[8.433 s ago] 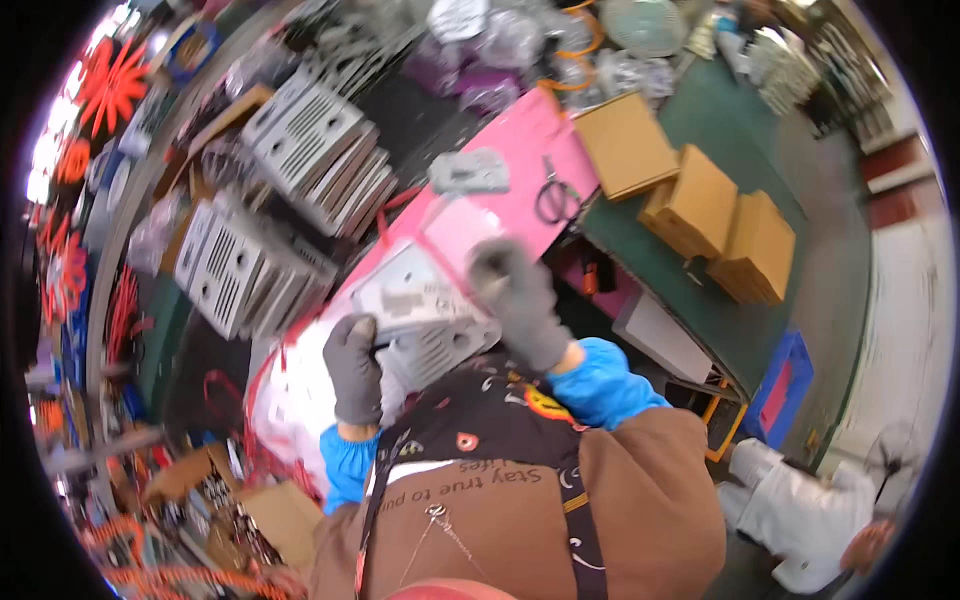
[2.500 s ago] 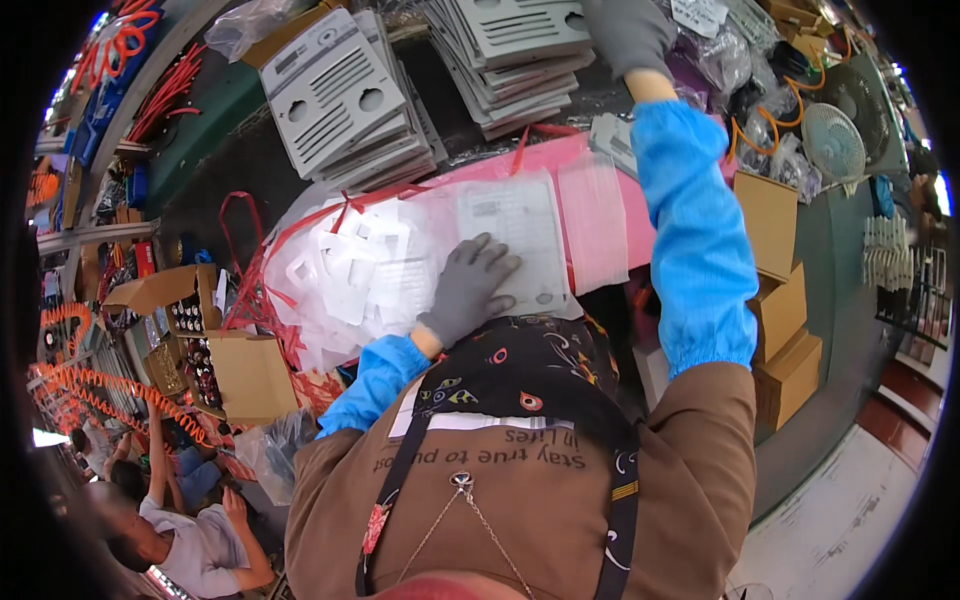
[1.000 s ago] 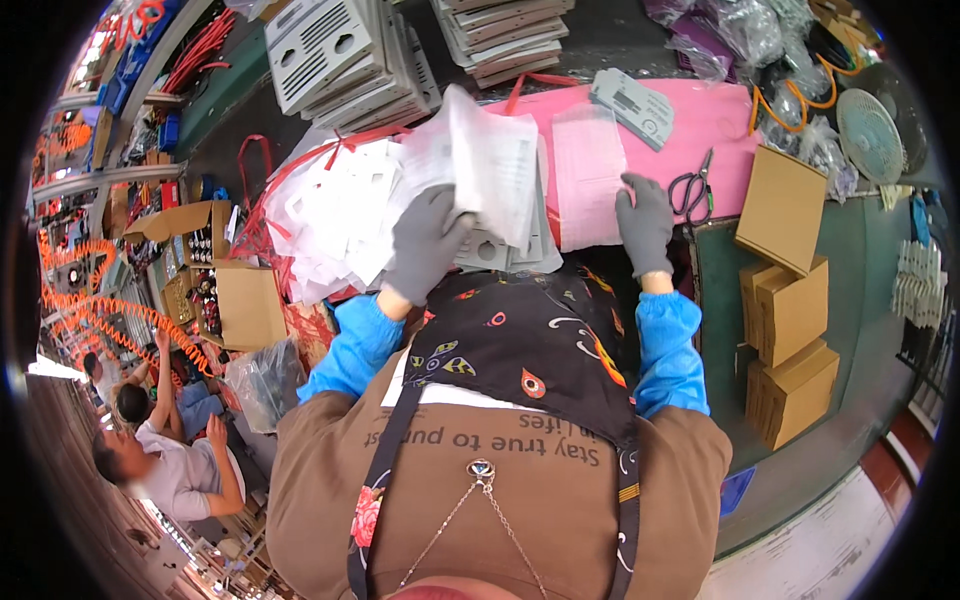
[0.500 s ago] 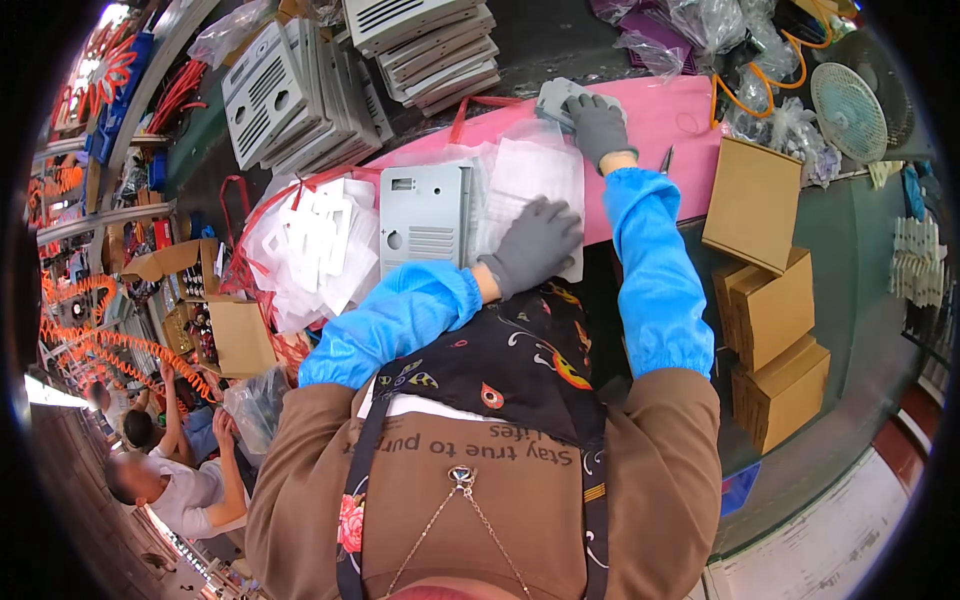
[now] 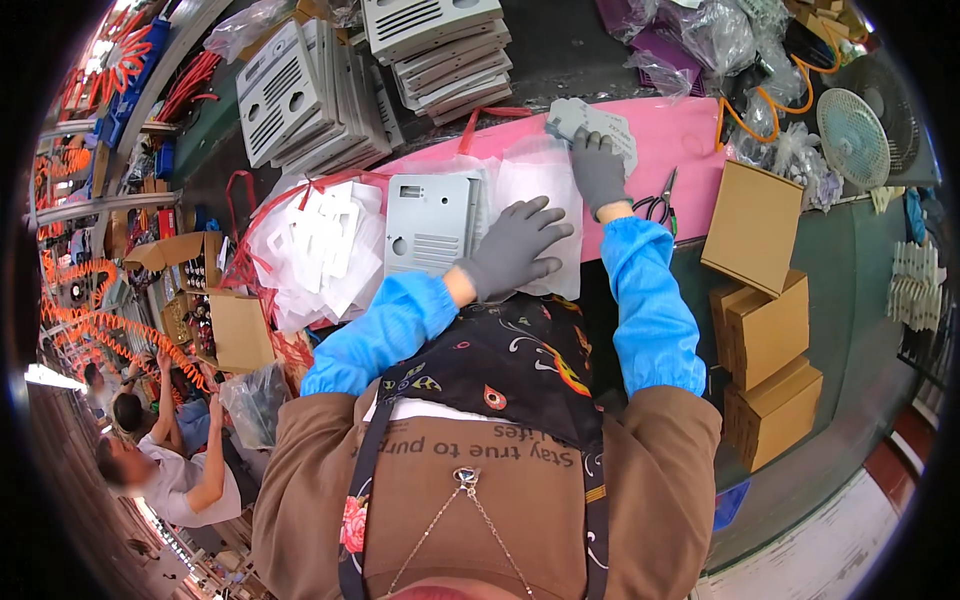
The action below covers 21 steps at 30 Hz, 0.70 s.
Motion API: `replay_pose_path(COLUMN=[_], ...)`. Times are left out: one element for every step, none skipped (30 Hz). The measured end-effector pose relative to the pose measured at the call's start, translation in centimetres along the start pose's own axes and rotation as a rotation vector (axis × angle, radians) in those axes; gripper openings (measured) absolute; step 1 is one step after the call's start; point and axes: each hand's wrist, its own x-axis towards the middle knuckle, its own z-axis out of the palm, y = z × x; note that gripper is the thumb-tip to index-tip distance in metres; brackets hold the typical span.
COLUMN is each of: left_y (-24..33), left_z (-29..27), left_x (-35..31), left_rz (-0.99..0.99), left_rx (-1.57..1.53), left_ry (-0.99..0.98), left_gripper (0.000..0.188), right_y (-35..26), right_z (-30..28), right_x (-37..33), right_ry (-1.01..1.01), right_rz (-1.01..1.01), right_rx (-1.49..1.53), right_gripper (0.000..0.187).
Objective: The person places a grey electronic device into a white foam protective sleeve. They then pick up a cardboard box, open it, and place the foam-wrapped device inside. The person repeats this process with multiple devices, stacking the finished boxes on the table.
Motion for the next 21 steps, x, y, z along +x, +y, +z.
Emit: replay_pose_path(left_y=[0.5,0.5,0.6,0.8,1.4,1.8,2.1,2.6,2.9,2.9,2.8,2.8,3.3,3.1,2.8,2.5,2.4,2.6,2.7,2.8,2.8], left_z=[-1.1,-1.7,-2.2,-2.8,-4.2,-5.5,-6.6,-7.5,-8.4,-8.9,-9.4,-9.9,-10.8,-10.8,-10.7,-10.6,-10.4,-10.3,-10.4,-10.3,-10.2], left_x=[-1.0,-1.8,-3.2,-4.1,-4.4,-4.9,-5.6,-6.1,-6.3,-6.5,-6.7,-6.9,-7.4,-8.2,-9.0,-9.8,-10.6,-11.2,-11.7,-12.2,-12.6], left_rz=[0.019,0.015,-0.009,-0.010,-0.026,-0.167,-0.310,-0.456,-0.514,-0.516,-0.518,-0.520,-0.541,-0.548,-0.555,-0.561,-0.533,-0.546,-0.560,-0.575,-0.580], left_rx=[-0.057,-0.086,-0.115,-0.146,-0.125,-0.305,-0.492,-0.684,-0.825,-0.865,-0.904,-0.945,-0.960,-0.977,-0.994,-1.012,-1.066,-1.102,-1.138,-1.174,-1.185], left_ry=[0.060,0.131,0.209,0.280,0.372,0.394,0.417,0.433,0.498,0.534,0.571,0.606,0.613,0.600,0.585,0.570,0.615,0.629,0.641,0.653,0.689], left_gripper=[0.051,0.050,0.048,0.047,0.039,0.038,0.036,0.034,0.032,0.030,0.029,0.028,0.031,0.031,0.031,0.032,0.028,0.028,0.027,0.027,0.025], right_y=[0.2,0.8,1.0,1.4,2.0,1.2,-0.2,-1.8,-3.4,-5.2,-7.2,-8.9,-10.3,-11.5,-12.4,-13.2,-13.9,-14.5,-15.1,-15.7,-16.0], right_z=[-0.4,-1.0,-4.2,-6.3,-6.7,-8.4,-11.2,-13.8,-16.0,-17.8,-19.2,-20.4,-21.5,-22.4,-23.1,-23.5,-23.8,-23.9,-23.9,-23.8,-23.8], right_x=[-0.2,0.2,0.9,1.0,0.7,0.5,-0.6,-2.2,-3.8,-5.4,-7.4,-9.3,-10.5,-11.5,-12.2,-12.9,-13.4,-14.0,-14.4,-14.7,-15.0], right_ry=[0.084,-0.040,-0.171,-0.298,-0.078,0.023,0.120,0.209,0.332,0.457,0.372,0.286,0.307,0.325,0.258,0.230,0.200,0.178,0.190,0.170,0.152], right_rz=[-0.034,0.030,0.073,0.139,0.193,0.149,0.097,0.045,-0.099,-0.244,-0.242,-0.237,-0.269,-0.301,-0.293,-0.285,-0.276,-0.255,-0.249,-0.239,-0.226], right_rx=[0.043,0.110,0.180,0.245,0.242,0.314,0.381,0.451,0.496,0.539,0.530,0.521,0.523,0.525,0.583,0.678,0.774,0.867,0.929,0.968,0.999], right_gripper=[0.040,0.042,0.043,0.045,0.048,0.048,0.049,0.049,0.054,0.058,0.060,0.062,0.062,0.062,0.064,0.065,0.065,0.066,0.068,0.068,0.068])
